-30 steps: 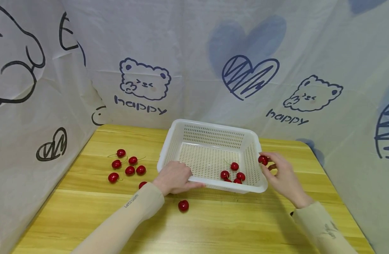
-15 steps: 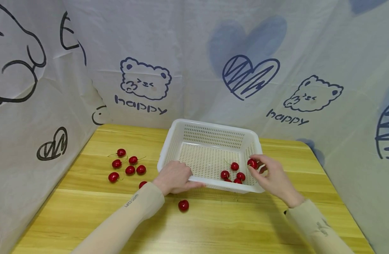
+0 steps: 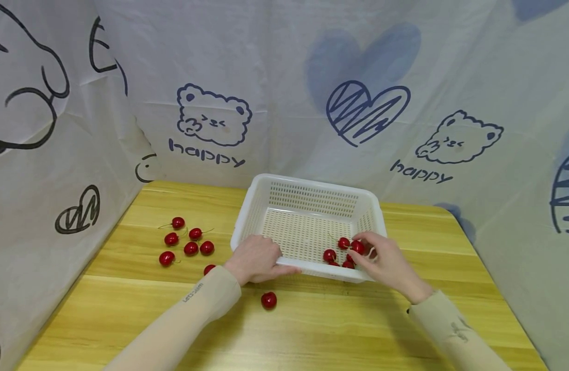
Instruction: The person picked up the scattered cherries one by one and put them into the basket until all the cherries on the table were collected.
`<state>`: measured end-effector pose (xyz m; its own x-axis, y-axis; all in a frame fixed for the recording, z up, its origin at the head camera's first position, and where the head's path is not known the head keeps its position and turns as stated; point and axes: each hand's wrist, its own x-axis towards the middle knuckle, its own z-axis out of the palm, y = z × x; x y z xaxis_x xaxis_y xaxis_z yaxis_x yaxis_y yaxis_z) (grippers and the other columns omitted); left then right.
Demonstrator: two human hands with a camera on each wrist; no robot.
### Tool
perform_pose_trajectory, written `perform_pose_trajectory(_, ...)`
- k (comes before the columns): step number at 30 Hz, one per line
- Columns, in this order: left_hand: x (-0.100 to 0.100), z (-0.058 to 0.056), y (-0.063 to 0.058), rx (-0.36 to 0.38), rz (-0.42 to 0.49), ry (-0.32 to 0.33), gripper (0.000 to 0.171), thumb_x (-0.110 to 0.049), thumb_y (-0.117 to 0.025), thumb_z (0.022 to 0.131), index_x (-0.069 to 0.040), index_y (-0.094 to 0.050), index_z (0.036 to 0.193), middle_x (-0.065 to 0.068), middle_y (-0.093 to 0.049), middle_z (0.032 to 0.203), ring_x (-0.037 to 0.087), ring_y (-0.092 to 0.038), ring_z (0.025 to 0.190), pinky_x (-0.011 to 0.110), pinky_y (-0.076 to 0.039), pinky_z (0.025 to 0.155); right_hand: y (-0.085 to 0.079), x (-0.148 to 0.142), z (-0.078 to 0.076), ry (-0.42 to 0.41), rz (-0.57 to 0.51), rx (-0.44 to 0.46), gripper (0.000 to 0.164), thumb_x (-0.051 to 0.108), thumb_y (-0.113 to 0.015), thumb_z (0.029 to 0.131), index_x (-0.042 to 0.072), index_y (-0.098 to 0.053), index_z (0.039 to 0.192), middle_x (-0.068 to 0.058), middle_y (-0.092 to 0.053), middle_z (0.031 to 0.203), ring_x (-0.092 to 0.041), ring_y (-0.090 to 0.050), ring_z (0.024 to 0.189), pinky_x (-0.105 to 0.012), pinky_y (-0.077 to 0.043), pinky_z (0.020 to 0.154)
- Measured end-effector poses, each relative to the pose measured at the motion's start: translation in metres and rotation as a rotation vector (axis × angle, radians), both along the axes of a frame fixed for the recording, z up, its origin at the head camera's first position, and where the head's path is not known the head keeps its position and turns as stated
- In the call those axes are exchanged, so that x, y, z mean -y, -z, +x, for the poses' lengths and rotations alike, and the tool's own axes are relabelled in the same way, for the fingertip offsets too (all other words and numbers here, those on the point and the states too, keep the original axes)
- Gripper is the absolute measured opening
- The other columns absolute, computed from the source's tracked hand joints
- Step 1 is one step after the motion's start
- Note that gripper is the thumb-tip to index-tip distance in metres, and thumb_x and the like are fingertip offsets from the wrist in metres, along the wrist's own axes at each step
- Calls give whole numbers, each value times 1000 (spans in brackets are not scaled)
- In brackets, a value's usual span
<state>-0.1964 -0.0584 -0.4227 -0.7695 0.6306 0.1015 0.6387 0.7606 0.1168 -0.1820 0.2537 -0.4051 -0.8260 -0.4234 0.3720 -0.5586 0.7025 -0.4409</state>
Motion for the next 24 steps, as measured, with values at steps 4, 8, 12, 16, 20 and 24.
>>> perform_pose_trajectory(4,0,0,0,3,3,-1,65,-77,-36,83,-22,-42,50,-9,-37,44,6,-34,40,23,-36,42,4,2,0,-1,17,22,27,18,-72,82,6,-63,104,5,-60,82,-8,-54,66,-28,-51,56)
perform_pose_trajectory(8,-1,0,-1,9,3,-2,65,-77,-36,83,-21,-42,50,-9,-37,44,6,-34,40,23,-36,42,7,4,1,0,35,40,29,19,-72,82,5,-62,106,4,-60,84,-10,-55,67,-29,-52,57)
perform_pose_trajectory(12,-1,0,0,10,-3,-2,65,-77,-35,83,-21,-43,51,-9,-37,44,7,-34,41,23,-37,43,8,4,1,-6,50,44,32,22,-71,84,5,-62,109,2,-61,85,-11,-56,68,-29,-52,58)
perform_pose_trajectory(16,-1,0,0,13,-5,-3,66,-78,-34,83,-21,-43,51,-9,-37,44,7,-34,40,23,-37,43,9,5,0,-5,52,47,33,22,-71,84,5,-62,110,2,-62,86,-10,-56,69,-28,-52,58)
perform_pose_trajectory(20,-1,0,0,16,-4,-6,66,-79,-34,82,-22,-43,50,-9,-37,43,7,-34,40,23,-36,42,11,5,0,-9,46,42,33,22,-71,84,5,-61,111,-2,-63,86,-14,-58,70,-31,-52,59)
perform_pose_trajectory(24,-1,0,0,14,-7,-9,67,-79,-33,82,-22,-43,50,-9,-36,43,7,-33,40,24,-36,42,12,5,0,-10,37,37,32,22,-71,84,6,-61,110,-5,-65,87,-17,-59,71,-35,-53,60)
